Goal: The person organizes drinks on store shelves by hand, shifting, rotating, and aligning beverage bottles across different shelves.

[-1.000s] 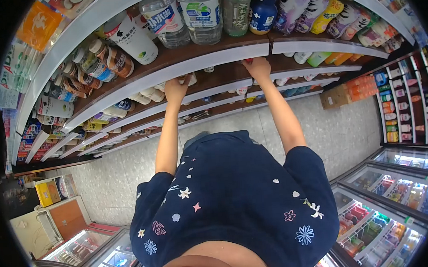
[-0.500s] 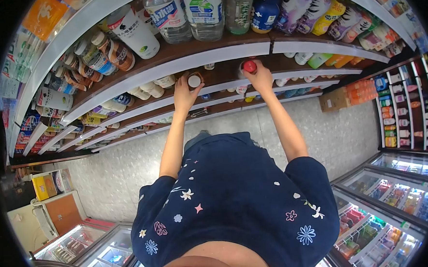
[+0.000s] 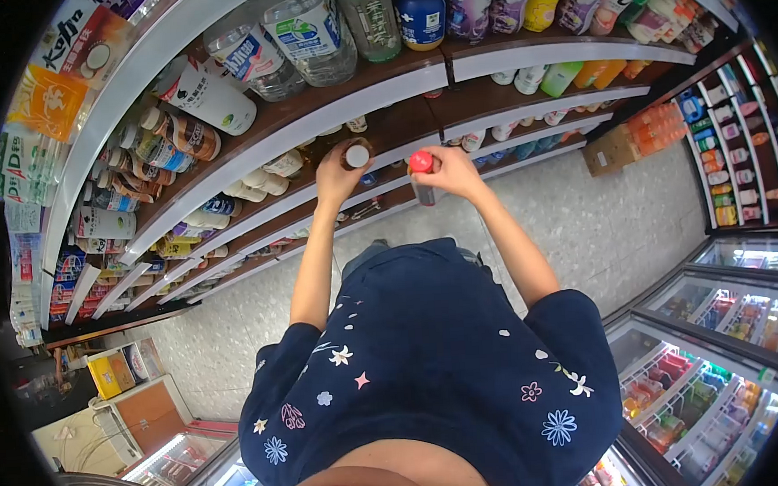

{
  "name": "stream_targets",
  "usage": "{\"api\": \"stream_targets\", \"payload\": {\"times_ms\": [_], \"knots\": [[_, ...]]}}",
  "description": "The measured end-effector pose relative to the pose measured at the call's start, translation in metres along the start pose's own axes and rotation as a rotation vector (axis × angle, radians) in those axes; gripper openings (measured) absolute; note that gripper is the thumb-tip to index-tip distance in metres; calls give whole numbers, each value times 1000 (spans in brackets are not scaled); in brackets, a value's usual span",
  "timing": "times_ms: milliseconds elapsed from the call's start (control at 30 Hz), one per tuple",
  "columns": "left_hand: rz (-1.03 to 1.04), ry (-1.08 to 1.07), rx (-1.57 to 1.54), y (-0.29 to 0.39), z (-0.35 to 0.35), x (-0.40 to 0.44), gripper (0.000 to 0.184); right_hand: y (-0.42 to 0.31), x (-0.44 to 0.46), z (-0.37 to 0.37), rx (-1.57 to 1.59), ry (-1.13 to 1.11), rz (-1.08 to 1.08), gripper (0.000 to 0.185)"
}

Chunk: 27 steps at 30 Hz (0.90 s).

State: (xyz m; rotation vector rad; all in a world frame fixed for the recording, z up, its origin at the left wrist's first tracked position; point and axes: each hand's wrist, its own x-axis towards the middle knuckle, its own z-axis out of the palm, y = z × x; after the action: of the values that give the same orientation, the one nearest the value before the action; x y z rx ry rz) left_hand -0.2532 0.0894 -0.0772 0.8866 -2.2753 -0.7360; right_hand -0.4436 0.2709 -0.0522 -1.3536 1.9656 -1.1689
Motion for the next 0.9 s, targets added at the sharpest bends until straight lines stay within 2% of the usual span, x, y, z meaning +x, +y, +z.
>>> {"api": "stream_targets", "payload": {"times_ms": [167, 300, 400, 567, 600, 700, 800, 900], "knots": [[-58, -122, -52, 28, 26, 31, 60, 6, -17, 10, -31, -34, -2, 52], [-3, -98, -131, 24, 62, 52, 64, 9, -20, 8, -8, 8, -2, 51], [24, -108, 17, 38, 66, 64, 59, 1, -21, -2, -26, 0, 51, 51], [202, 60, 107, 13, 72, 82, 57, -4, -15, -1, -134, -14, 85, 51], [212, 23, 128, 11, 66, 83, 51, -7, -12, -1, -120, -12, 72, 50], [-12, -92, 76, 32, 33, 65, 43, -20, -8, 7, -81, -9, 29, 48], [168, 391, 53, 28, 26, 41, 31, -27, 2, 22, -56, -4, -36, 46], [-43, 158, -292, -2, 14, 15, 21, -35, 19, 39, -54, -34, -84, 47]]}}
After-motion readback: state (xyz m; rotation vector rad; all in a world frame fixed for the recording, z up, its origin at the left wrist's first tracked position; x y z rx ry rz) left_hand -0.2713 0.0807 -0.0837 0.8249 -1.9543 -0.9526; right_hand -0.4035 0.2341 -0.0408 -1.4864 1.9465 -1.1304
